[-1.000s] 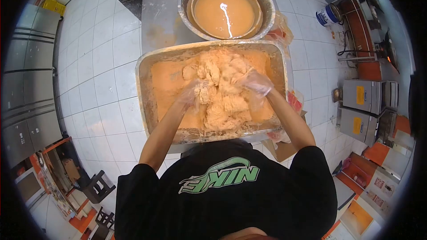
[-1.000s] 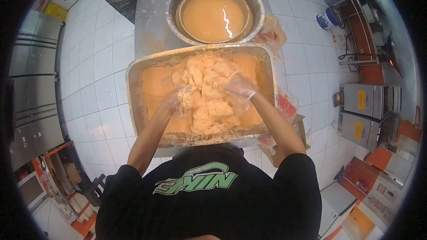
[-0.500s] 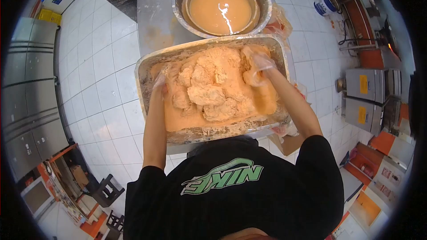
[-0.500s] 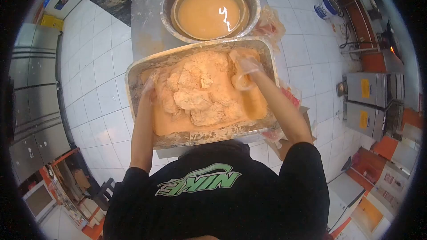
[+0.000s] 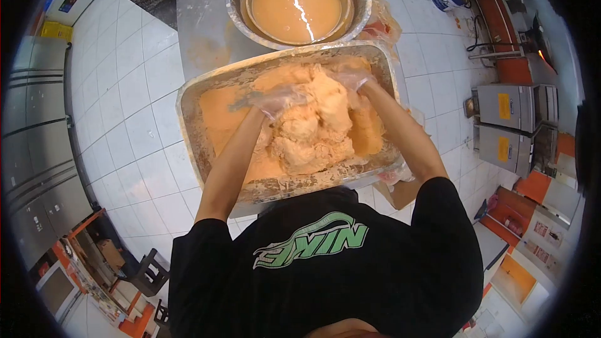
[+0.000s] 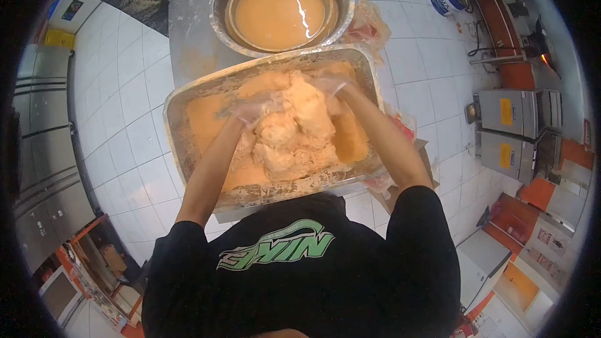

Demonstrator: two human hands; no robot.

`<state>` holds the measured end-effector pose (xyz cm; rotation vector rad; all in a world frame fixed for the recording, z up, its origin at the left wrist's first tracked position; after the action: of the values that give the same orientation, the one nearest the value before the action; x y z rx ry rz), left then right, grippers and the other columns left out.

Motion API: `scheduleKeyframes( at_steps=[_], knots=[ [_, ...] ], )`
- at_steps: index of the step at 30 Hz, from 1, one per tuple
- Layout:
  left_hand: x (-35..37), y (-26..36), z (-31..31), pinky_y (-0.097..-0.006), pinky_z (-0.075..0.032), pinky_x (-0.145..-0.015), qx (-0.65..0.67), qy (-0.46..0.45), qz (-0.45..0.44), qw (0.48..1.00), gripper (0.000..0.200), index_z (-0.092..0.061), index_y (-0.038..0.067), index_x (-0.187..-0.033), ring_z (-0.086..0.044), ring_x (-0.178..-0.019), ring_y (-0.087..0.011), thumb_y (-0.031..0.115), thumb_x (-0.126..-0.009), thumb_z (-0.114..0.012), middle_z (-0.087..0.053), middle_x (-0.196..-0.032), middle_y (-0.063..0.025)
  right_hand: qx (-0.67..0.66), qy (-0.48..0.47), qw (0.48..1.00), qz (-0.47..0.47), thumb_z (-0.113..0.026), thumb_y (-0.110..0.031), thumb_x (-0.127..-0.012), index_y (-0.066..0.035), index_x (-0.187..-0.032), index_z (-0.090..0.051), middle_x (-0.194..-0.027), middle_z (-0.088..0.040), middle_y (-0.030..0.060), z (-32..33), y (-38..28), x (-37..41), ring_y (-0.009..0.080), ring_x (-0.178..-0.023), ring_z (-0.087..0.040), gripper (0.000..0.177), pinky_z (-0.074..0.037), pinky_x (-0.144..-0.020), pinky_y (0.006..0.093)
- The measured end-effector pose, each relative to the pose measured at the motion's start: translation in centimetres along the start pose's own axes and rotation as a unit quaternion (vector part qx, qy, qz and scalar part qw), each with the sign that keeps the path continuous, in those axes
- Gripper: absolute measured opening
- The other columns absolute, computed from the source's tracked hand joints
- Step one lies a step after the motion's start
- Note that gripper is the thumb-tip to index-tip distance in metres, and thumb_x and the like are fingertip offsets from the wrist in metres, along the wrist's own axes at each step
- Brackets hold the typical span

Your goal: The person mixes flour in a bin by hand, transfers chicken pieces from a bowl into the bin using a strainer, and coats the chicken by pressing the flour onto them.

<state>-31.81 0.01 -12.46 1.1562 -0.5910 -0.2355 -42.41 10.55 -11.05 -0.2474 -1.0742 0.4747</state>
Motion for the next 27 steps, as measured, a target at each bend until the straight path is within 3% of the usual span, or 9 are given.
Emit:
scheduleKeyframes(
  at_steps=[4, 8, 9, 11, 13, 14, 17, 20, 27],
  knots=[
    [2.4, 3.5, -0.4, -0.0369, -0.043, -0.092, -0.132, -0.011, 0.055, 0.99, 0.041, -0.053, 0.01, -0.119, -0.052, -0.107, -0.0261, 0.025, -0.081, -0.059, -0.048, -0.125, -0.0101, 0.083, 0.105, 0.982, 0.13, -0.05, -0.046, -0.078, -0.001, -0.105, -0.057, -0.091, -0.062, 0.0171, -1.1, -2.5, 4.6, 0.0257, -0.076, -0.059, 0.053, -0.047, -0.075, 0.0379],
    [10.0, 4.1, 1.5, -0.0373, -0.046, -0.085, 0.143, 0.113, -0.012, 0.983, 0.043, -0.054, 0.011, -0.117, -0.058, -0.095, -0.0241, 0.02, -0.077, -0.065, -0.058, -0.112, -0.0096, 0.135, 0.185, 0.916, 0.329, -0.052, -0.035, -0.079, -0.001, -0.101, -0.06, -0.086, -0.064, 0.0149, -2.7, -6.9, 15.4, 0.0263, -0.075, -0.061, 0.041, -0.048, -0.076, 0.0361],
    [12.2, 5.2, 2.6, -0.0363, -0.046, -0.078, -0.039, 0.18, -0.05, 0.982, 0.039, -0.055, 0.011, -0.115, -0.057, -0.088, -0.0225, 0.021, -0.078, -0.063, -0.058, -0.101, -0.0092, 0.086, 0.197, 0.93, 0.297, -0.052, -0.033, -0.08, -0.001, -0.101, -0.06, -0.09, -0.064, 0.0151, -2.4, -5.0, 15.6, 0.0264, -0.08, -0.061, 0.039, -0.048, -0.078, 0.0348],
    [16.7, 8.0, 3.6, -0.0343, -0.046, -0.065, -0.395, 0.322, -0.084, 0.856, 0.034, -0.057, 0.01, -0.111, -0.056, -0.073, -0.0191, 0.022, -0.079, -0.058, -0.06, -0.08, -0.0085, -0.015, 0.228, 0.95, 0.214, -0.052, -0.029, -0.08, -0.002, -0.103, -0.06, -0.098, -0.062, 0.0157, -1.7, -1.7, 15.7, 0.0265, -0.09, -0.06, 0.036, -0.046, -0.082, 0.0327],
    [17.8, 5.7, 3.0, -0.0361, -0.045, -0.064, -0.254, 0.381, -0.061, 0.887, 0.039, -0.055, 0.01, -0.113, -0.055, -0.071, -0.0226, 0.027, -0.078, -0.059, -0.059, -0.079, -0.0105, -0.128, 0.276, 0.948, 0.097, -0.053, -0.027, -0.081, -0.002, -0.105, -0.06, -0.108, -0.059, 0.0166, -0.1, -0.1, 17.8, 0.0265, -0.1, -0.058, 0.036, -0.045, -0.085, 0.0315],
    [17.6, 6.3, 2.4, -0.0369, -0.044, -0.065, -0.218, 0.374, -0.03, 0.901, 0.042, -0.055, 0.01, -0.113, -0.055, -0.072, -0.0246, 0.03, -0.077, -0.06, -0.059, -0.08, -0.0113, -0.186, 0.299, 0.936, 0.028, -0.053, -0.026, -0.081, -0.003, -0.107, -0.06, -0.113, -0.057, 0.0172, 0.1, 0.5, 19.0, 0.0264, -0.104, -0.056, 0.036, -0.044, -0.087, 0.0311],
    [14.6, 10.8, -1.1, -0.0392, -0.044, -0.068, -0.215, 0.318, 0.02, 0.923, 0.046, -0.054, 0.012, -0.116, -0.055, -0.075, -0.0297, 0.034, -0.076, -0.061, -0.059, -0.082, -0.013, -0.145, 0.535, 0.809, 0.194, -0.055, -0.016, -0.082, -0.008, -0.112, -0.057, -0.106, -0.061, 0.0141, 0.1, -2.6, 20.0, 0.0211, -0.09, -0.061, 0.031, -0.047, -0.074, 0.0293],
    [10.1, 13.2, -5.0, -0.0402, -0.043, -0.073, -0.211, 0.234, 0.026, 0.949, 0.038, -0.058, 0.014, -0.11, -0.054, -0.079, -0.0309, 0.027, -0.075, -0.059, -0.059, -0.086, -0.0136, -0.113, 0.614, 0.731, 0.275, -0.062, -0.025, -0.077, -0.004, -0.123, -0.048, -0.117, -0.053, 0.0203, -2.8, -5.4, 18.5, 0.0285, -0.087, -0.06, 0.053, -0.047, -0.078, 0.0336],
    [11.3, 11.4, -8.6, -0.0366, -0.042, -0.075, -0.099, 0.279, -0.018, 0.955, 0.026, -0.064, 0.008, -0.096, -0.052, -0.083, -0.0272, 0.017, -0.072, -0.058, -0.057, -0.09, -0.0118, -0.039, 0.698, 0.66, 0.276, -0.065, -0.024, -0.075, -0.002, -0.122, -0.048, -0.115, -0.054, 0.0182, -3.6, -6.8, 20.4, 0.0261, -0.086, -0.06, 0.054, -0.047, -0.077, 0.0315]
  ],
)
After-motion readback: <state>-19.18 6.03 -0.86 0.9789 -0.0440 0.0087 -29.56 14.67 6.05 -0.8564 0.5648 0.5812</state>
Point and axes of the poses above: each hand's wrist, its own x-axis away from the middle knuckle, its own z-axis out of the back of the hand, y = z × x, the point moved 10 cm from there along -x, towards the middle knuckle
